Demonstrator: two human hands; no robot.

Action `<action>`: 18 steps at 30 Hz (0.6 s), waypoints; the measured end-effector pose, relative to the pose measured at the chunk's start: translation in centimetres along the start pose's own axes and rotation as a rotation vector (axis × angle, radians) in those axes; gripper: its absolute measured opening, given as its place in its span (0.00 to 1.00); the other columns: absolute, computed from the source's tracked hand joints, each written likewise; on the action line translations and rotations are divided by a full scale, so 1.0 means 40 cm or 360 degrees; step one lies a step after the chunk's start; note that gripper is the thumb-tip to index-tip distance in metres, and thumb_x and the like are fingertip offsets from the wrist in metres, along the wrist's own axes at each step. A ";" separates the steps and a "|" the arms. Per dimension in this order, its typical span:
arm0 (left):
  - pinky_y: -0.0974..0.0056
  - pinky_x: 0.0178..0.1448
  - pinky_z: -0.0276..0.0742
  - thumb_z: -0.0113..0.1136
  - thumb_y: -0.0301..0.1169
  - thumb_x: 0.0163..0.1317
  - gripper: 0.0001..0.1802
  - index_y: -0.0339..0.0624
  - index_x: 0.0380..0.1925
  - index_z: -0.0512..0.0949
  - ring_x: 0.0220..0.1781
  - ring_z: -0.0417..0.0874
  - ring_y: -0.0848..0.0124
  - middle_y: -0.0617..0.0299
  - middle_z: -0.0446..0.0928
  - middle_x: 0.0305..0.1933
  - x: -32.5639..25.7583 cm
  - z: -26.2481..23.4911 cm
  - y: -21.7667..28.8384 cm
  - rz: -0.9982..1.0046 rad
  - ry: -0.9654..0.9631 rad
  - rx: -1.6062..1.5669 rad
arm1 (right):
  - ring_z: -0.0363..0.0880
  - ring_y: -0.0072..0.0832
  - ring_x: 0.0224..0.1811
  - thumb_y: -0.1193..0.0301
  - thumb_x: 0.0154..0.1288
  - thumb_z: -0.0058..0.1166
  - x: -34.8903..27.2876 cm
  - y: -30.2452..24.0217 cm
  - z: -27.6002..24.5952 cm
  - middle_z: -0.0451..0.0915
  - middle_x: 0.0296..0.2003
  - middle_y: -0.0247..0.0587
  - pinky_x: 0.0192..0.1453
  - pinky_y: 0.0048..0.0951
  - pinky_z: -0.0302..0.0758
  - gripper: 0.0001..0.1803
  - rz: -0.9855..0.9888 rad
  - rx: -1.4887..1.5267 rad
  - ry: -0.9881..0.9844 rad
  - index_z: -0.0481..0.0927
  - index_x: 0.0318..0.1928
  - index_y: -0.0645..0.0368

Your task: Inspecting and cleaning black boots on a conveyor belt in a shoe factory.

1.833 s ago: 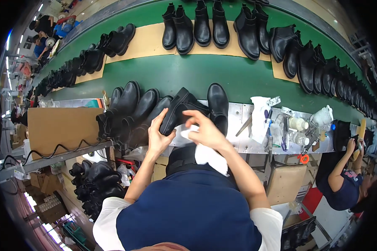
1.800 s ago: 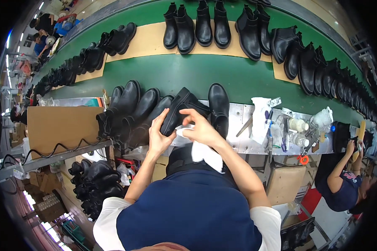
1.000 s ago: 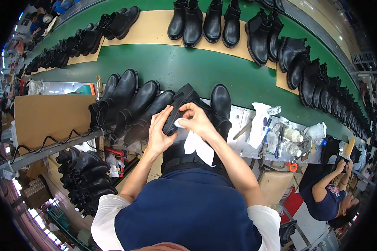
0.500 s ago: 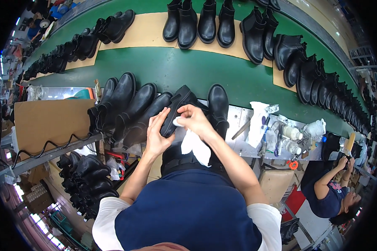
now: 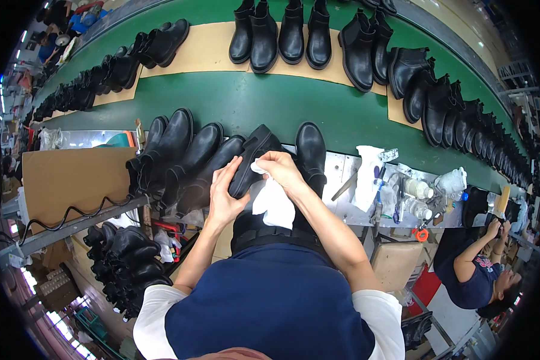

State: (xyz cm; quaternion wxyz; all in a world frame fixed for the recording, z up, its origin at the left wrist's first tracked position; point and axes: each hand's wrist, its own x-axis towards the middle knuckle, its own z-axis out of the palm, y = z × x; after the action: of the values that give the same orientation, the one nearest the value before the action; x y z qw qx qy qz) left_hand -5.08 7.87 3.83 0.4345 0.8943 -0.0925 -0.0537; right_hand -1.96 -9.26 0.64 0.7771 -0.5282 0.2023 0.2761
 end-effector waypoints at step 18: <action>0.55 0.63 0.65 0.65 0.21 0.34 0.42 0.41 0.58 0.69 0.59 0.69 0.51 0.48 0.69 0.61 0.005 -0.001 0.002 0.0008 0.0009 0.0026 | 0.70 0.15 0.16 0.74 0.54 0.59 -0.084 0.027 0.060 0.75 0.18 0.32 0.18 0.18 0.65 0.06 -0.0087 -0.0076 -0.0067 0.76 0.25 0.63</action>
State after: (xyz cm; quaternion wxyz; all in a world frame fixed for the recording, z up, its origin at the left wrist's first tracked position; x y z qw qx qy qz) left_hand -4.89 7.80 3.92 0.4275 0.8977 -0.0939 -0.0495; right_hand -5.17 -7.43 2.78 0.7756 -0.5459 0.1647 0.2707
